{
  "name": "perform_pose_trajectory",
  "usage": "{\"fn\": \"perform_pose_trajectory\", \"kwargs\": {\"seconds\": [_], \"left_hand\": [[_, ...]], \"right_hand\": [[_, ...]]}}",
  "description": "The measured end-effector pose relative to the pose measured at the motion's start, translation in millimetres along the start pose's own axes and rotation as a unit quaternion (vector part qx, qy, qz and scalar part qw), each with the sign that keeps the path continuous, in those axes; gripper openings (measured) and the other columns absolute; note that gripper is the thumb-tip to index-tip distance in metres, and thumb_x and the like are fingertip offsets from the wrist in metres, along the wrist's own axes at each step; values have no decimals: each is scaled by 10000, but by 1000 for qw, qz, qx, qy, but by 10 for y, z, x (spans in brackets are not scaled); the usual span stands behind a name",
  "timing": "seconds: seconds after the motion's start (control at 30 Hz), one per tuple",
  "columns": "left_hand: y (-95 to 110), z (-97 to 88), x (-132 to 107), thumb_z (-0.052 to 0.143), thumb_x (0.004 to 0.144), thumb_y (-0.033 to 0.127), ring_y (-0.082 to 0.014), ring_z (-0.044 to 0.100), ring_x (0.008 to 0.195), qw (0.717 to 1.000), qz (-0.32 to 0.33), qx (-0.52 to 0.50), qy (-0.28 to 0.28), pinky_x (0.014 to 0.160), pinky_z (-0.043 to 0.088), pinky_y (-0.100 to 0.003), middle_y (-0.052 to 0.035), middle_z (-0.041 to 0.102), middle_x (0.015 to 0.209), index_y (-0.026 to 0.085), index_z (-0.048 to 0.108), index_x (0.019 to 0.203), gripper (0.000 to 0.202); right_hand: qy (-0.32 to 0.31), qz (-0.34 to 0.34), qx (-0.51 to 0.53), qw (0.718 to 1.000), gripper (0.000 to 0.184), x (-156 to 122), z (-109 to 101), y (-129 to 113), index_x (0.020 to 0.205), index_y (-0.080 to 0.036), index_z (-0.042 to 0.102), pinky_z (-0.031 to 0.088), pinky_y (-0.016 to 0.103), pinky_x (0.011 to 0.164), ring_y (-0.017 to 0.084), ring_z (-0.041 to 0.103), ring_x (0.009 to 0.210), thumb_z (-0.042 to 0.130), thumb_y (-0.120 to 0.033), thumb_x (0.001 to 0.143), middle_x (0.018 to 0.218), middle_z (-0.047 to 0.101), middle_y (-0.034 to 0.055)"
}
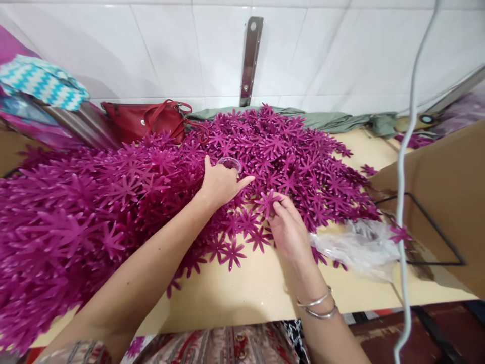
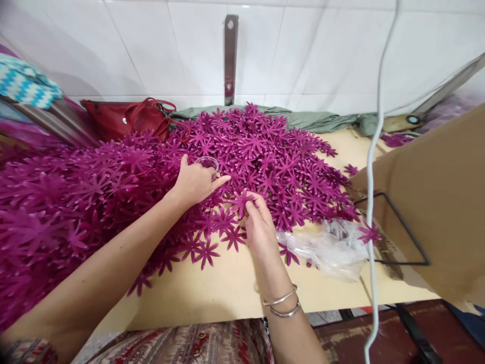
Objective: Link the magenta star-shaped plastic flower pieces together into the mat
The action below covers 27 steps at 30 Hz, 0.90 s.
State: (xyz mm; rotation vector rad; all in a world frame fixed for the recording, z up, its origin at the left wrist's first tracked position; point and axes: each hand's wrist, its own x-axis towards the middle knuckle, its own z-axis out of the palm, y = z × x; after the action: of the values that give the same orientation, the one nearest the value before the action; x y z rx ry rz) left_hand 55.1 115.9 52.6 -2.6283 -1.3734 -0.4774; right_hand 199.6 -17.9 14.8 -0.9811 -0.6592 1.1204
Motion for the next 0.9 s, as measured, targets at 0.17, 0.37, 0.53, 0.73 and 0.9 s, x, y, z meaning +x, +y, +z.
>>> {"fn": "perform_pose_trajectory", "kwargs": {"seconds": [0.17, 0.37, 0.53, 0.73, 0.9], "left_hand": [[10, -36, 78, 357, 957, 761, -331, 736, 855, 998, -3, 26, -56, 1152, 227, -706, -155, 774, 780, 136, 772, 778, 771], [34, -62, 108, 458, 969, 686, -399, 729, 944, 997, -17, 7, -75, 1103, 298, -719, -225, 778, 893, 85, 754, 874, 677], [144, -262, -103, 569, 995, 482, -369, 707, 1034, 996, -23, -65, 52, 1130, 314, -699, -177, 769, 1053, 131, 693, 1060, 377], [542, -253, -718, 471, 1038, 254, -272, 695, 1186, 970, 156, -178, 57, 1273, 170, -619, -108, 770, 1221, 174, 664, 1208, 269], [565, -112, -910, 474, 1034, 202, -281, 615, 1346, 968, 124, -207, 66, 1276, 146, -651, -117, 723, 1347, 182, 600, 1338, 330]], "right_hand": [[-18, 30, -54, 998, 207, 9, -37, 37, 1056, -292, 678, 496, 329, 809, 207, 619, 878, 713, -365, 866, 996, 714, -1], [-42, 57, -29, 997, 349, 32, -77, 76, 1186, -294, 647, 521, 372, 872, 217, 678, 897, 736, -391, 863, 988, 745, 9], [-14, 66, -1, 998, 418, 51, -72, 108, 1242, -285, 627, 546, 380, 908, 219, 702, 975, 744, -376, 851, 1040, 755, 16], [-6, 79, 45, 996, 366, 28, -44, 82, 1195, -287, 700, 532, 346, 1026, 209, 660, 1196, 724, -312, 831, 1267, 734, 21], [5, 87, 38, 995, 317, 4, -26, 59, 1153, -286, 728, 521, 363, 1072, 215, 640, 1252, 704, -294, 838, 1288, 732, 24]]}}
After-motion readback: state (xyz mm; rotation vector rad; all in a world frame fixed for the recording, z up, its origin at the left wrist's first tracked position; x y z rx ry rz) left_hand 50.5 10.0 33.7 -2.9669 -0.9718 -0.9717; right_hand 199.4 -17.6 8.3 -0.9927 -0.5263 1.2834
